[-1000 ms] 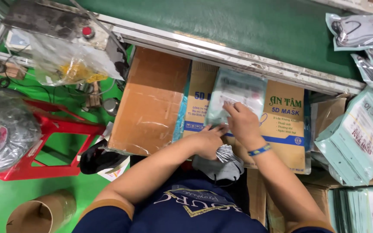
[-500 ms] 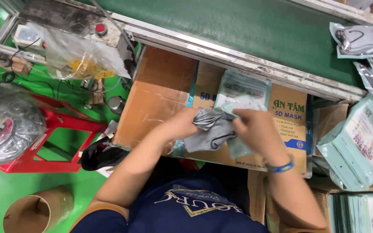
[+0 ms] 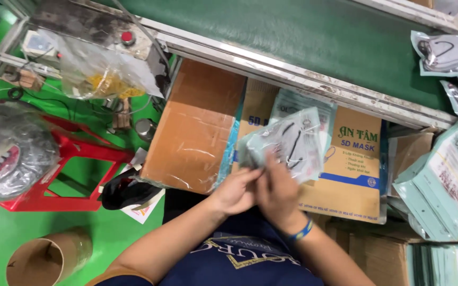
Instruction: The person packages face masks by picking them up from a conveyor belt, stacking them, and placing them into individual plastic pouches.
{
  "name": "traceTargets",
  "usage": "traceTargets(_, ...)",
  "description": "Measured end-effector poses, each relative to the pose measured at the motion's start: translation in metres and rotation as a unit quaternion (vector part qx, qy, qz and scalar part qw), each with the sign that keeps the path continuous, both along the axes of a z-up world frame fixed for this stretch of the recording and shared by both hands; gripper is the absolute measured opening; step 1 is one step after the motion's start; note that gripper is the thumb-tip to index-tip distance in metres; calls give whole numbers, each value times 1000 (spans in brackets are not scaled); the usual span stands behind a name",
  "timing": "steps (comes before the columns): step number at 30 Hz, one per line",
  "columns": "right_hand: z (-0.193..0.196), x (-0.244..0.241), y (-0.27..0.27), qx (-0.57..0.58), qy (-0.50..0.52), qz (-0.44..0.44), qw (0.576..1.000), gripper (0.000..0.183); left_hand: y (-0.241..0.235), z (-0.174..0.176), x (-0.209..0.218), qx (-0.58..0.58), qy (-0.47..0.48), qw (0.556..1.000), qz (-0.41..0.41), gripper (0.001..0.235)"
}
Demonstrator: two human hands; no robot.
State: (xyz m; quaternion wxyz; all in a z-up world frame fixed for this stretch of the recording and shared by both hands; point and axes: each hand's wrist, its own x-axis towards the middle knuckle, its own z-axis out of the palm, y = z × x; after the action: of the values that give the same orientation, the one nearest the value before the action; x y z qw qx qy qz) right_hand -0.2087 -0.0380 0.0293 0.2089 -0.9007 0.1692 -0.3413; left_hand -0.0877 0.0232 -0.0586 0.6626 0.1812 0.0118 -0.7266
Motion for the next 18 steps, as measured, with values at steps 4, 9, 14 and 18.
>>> traceTargets(4,39,-18,10,156,29,125,979,54,28,26,7,-125,-452,881,-64,38)
traceTargets(9,60,-28,-63,296,184,120,929,44,31,66,4,-152,-746,640,-104,28)
traceTargets(14,55,-34,-83,336,190,105,916,19,37,144,18,-105,-814,562,104,19)
traceTargets(18,51,-37,-63,399,77,126,905,9,37,159,28,-104,-863,463,174,27)
